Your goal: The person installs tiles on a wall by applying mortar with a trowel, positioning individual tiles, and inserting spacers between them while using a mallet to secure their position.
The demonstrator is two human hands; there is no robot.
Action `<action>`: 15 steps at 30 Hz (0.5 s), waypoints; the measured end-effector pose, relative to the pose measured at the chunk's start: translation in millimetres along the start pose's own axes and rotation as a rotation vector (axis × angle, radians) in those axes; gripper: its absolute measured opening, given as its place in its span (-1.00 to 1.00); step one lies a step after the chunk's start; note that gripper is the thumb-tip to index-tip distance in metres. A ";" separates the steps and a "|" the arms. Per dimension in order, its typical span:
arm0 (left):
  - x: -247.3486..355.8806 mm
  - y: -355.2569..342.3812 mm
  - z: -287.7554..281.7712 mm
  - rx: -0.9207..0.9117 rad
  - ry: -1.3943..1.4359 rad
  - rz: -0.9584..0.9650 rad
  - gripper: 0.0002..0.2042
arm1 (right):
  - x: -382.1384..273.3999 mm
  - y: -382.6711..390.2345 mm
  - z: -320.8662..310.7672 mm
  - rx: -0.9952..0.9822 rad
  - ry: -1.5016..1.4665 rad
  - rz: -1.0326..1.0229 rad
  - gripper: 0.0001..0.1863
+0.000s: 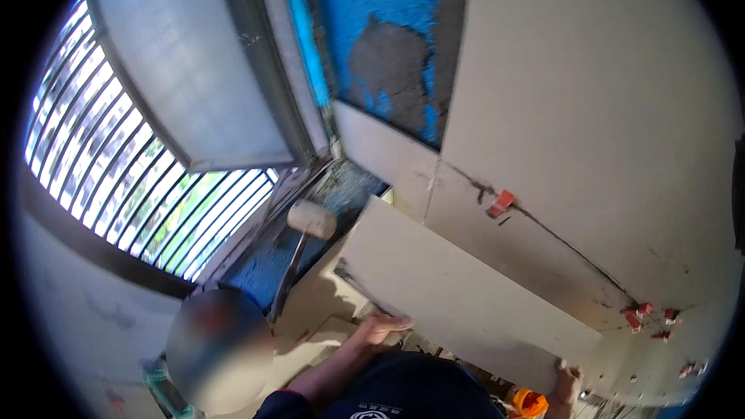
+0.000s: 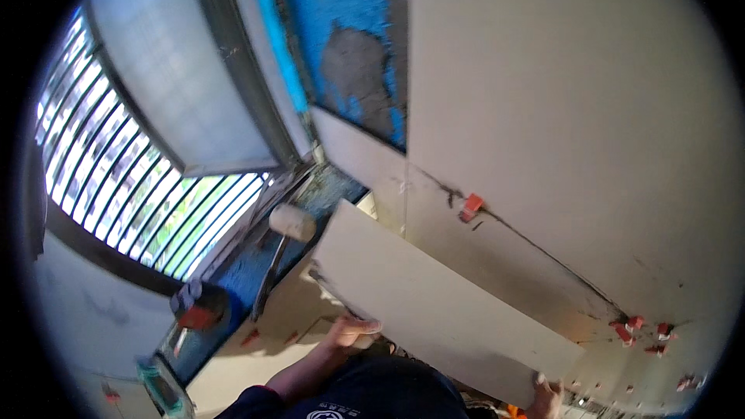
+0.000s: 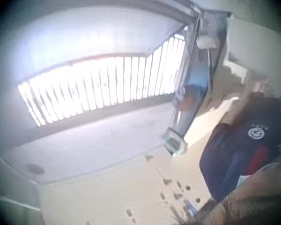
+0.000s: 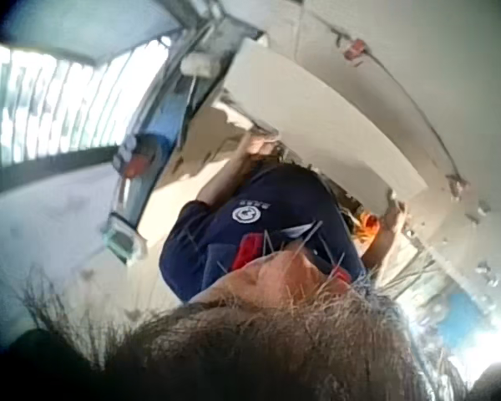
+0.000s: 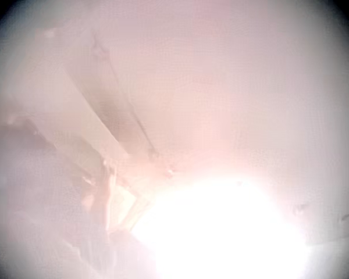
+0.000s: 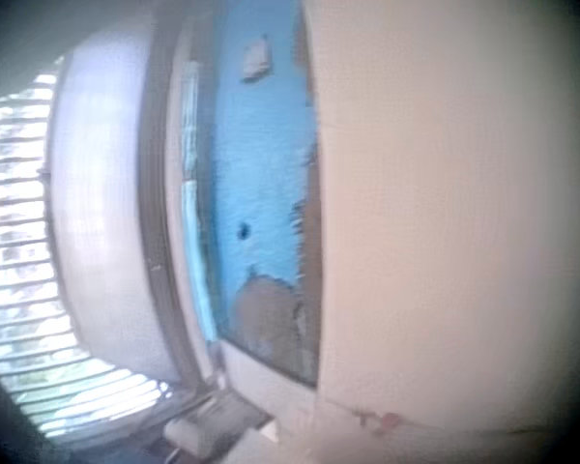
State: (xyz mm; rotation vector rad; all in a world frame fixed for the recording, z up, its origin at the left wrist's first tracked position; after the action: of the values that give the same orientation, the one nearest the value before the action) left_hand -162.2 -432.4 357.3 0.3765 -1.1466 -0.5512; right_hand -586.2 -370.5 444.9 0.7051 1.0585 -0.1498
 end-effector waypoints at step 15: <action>-143.8 68.6 80.8 -0.185 0.006 -0.017 -0.50 | 111.3 82.3 125.8 -0.977 1.378 -0.343 -0.70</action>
State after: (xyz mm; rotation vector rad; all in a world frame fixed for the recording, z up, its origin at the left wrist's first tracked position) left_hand -265.8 -292.5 317.3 0.2283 -1.0778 -0.6647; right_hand -400.5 -358.3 426.6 -0.4219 2.2961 0.6352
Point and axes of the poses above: each hand's wrist, its own y-axis away from the middle knuckle, its own z-axis out of the palm, x = y × z, the point moved 9 cm from there along -y, towards the middle knuckle, and after that the axes turned 14 degrees about -y, right-handed, at the moved point
